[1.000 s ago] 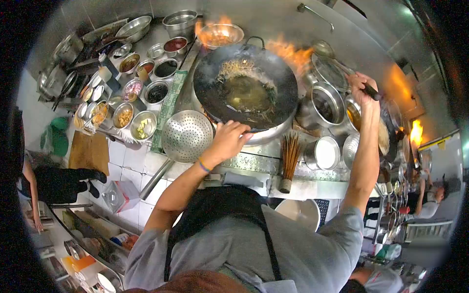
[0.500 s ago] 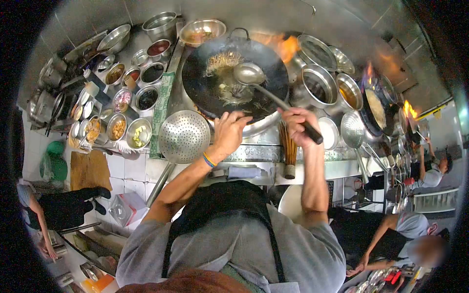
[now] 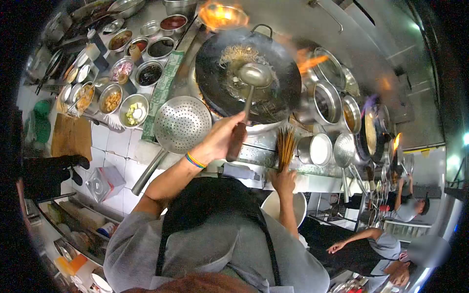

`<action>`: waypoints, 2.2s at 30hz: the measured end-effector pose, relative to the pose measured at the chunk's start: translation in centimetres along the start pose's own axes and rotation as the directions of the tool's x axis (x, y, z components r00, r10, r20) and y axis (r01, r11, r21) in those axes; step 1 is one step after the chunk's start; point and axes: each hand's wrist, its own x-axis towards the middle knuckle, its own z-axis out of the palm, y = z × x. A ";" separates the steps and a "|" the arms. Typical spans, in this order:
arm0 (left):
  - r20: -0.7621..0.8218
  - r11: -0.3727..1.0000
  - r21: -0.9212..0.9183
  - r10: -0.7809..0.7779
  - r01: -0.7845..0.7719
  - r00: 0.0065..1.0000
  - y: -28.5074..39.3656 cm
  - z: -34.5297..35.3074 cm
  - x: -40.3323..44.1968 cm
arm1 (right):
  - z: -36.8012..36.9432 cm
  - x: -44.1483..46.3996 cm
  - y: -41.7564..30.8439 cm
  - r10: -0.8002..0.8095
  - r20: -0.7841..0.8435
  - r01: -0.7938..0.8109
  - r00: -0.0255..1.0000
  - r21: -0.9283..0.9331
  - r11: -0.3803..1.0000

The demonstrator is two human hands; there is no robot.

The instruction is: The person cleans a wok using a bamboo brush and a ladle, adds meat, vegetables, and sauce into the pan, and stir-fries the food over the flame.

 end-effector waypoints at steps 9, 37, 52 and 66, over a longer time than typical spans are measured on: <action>0.014 0.986 -0.157 -0.058 0.060 0.998 3.7 -0.1 -5.0 | -6.6 -0.3 5.6 -0.101 0.463 -0.472 0.881 0.841 -0.265; 0.364 0.510 -0.782 -0.091 0.358 0.927 1.4 -4.2 -2.9 | -15.3 15.8 -16.5 -0.520 -0.200 0.524 0.831 -0.037 0.851; 0.160 0.822 -0.525 -0.162 0.222 0.974 1.2 -4.0 -3.3 | -16.5 12.2 -16.4 -0.330 -0.286 0.357 0.900 0.046 0.933; 0.019 0.974 -0.148 -0.169 0.170 0.985 3.1 -5.0 -3.8 | -16.9 9.2 -19.5 -0.391 -0.334 0.442 0.858 0.092 0.892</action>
